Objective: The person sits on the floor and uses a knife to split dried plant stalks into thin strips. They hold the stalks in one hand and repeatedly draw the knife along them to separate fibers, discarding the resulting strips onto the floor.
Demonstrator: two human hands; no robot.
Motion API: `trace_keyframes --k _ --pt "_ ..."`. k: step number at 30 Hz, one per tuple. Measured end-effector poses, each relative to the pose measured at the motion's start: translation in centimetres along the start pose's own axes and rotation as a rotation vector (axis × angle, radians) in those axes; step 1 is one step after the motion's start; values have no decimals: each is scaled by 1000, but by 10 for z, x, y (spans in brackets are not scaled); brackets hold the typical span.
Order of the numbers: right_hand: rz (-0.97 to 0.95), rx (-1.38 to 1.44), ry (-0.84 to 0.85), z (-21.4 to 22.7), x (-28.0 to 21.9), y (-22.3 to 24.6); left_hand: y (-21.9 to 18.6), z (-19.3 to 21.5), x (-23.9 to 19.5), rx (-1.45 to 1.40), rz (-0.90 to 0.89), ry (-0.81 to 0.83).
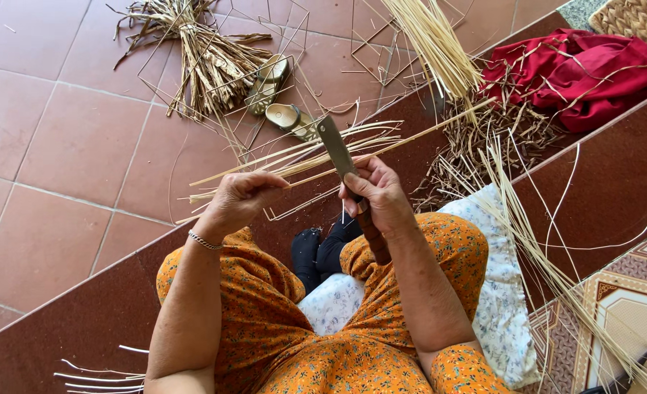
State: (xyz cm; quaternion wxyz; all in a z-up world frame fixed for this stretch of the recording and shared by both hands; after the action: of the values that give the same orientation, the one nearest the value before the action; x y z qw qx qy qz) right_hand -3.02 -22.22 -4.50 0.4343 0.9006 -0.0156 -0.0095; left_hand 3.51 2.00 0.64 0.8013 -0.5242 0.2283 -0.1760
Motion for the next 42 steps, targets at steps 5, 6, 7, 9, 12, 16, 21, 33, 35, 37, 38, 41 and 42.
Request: trace_keyframes --k 5,6,7,9,12,16,21,33,35,37,38,41,42 --pt "44 -4 -34 7 1 5 8 5 -1 8 11 18" --pt "51 -5 -54 11 2 8 10 8 -1 -1 19 14" --pt "57 -6 -73 13 3 10 11 10 -2 28 21 8" --pt "63 15 -62 13 4 12 13 16 -4 86 22 -4" --pt "79 48 -91 19 5 18 13 24 -8 74 -1 -41" --pt "119 67 -113 22 5 22 12 33 -11 75 136 -67" --pt "82 -36 -100 10 3 13 1 19 -6 188 191 -64" --pt "-41 -50 4 -13 0 -16 -13 -27 7 239 -198 -123" --pt "-25 -38 -21 -6 2 -10 -13 -19 3 220 -167 -112" --pt "5 -5 -57 0 2 -4 -13 -11 0 235 -172 -122" --pt "21 6 -50 1 2 -2 -14 -6 -2 261 -190 -136" --pt "56 28 -32 1 1 1 -14 1 -4 272 -194 -125" --pt "59 27 -27 0 1 1 -13 3 -4 265 -185 -114"
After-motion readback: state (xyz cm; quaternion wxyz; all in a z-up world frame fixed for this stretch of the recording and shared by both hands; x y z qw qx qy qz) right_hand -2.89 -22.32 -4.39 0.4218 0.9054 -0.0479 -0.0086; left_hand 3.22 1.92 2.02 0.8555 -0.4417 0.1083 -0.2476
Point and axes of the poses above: each hand's wrist, its own x-axis towards the middle knuckle, its own z-axis out of the back of the hand, y = z × x, the point moved 4 cm from there along x, towards the middle knuckle, and after that the axes turned 9 degrees about z, right-handed, at the moved point
